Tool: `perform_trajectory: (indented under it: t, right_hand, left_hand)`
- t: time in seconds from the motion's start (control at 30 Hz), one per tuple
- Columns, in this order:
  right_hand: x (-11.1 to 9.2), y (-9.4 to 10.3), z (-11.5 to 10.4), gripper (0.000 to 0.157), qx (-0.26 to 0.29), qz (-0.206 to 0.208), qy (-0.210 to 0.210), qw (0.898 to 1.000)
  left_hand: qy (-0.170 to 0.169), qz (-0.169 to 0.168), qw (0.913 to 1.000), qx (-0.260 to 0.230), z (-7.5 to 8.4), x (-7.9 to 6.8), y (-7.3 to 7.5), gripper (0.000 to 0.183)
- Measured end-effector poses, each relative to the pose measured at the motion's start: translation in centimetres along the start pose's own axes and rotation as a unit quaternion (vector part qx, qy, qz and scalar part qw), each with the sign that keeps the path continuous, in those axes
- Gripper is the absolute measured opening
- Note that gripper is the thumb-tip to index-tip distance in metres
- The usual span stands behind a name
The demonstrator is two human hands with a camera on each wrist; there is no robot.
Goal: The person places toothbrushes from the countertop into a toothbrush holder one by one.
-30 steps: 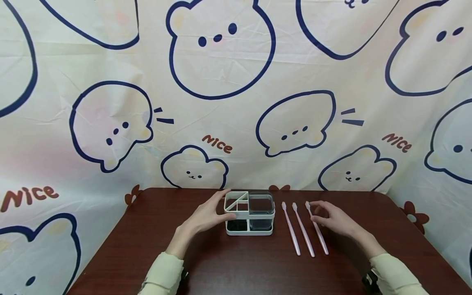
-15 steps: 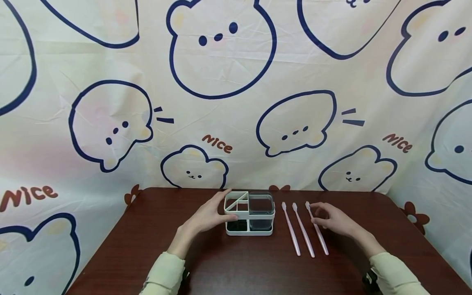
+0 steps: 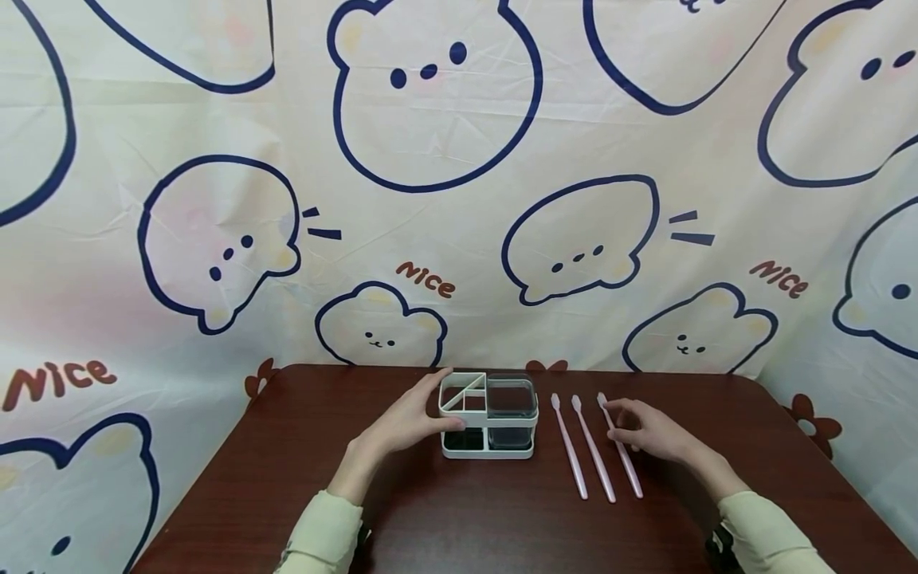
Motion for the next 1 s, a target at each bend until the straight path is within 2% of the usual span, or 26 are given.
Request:
perform_trajectory:
  t: [0.47, 0.63, 1.0]
  right_hand:
    - [0.54, -0.3, 0.5, 0.054, -0.007, -0.011, -0.006, 1.0]
    - [0.7, -0.42, 0.38, 0.053, -0.014, -0.02, 0.007, 1.0]
    - [0.88, -0.75, 0.46, 0.048, -0.012, -0.029, -0.013, 0.999]
  left_hand:
    - [-0.003, -0.002, 0.9999, -0.011, -0.13, -0.1, -0.17, 0.094]
    - [-0.001, -0.001, 0.9999, -0.011, -0.19, -0.1, -0.23, 0.093]
    - [-0.003, -0.003, 0.9999, -0.013, -0.21, -0.01, -0.21, 0.094]
Point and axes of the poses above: each hand's wrist, its own x-axis towards the middle knuckle, its own y-axis out of the back of the hand, z = x × y, the point moved 9 cm from there along x, towards the middle knuckle, and after that the axes turned 9 degrees about -z, right-handed, at the moved point
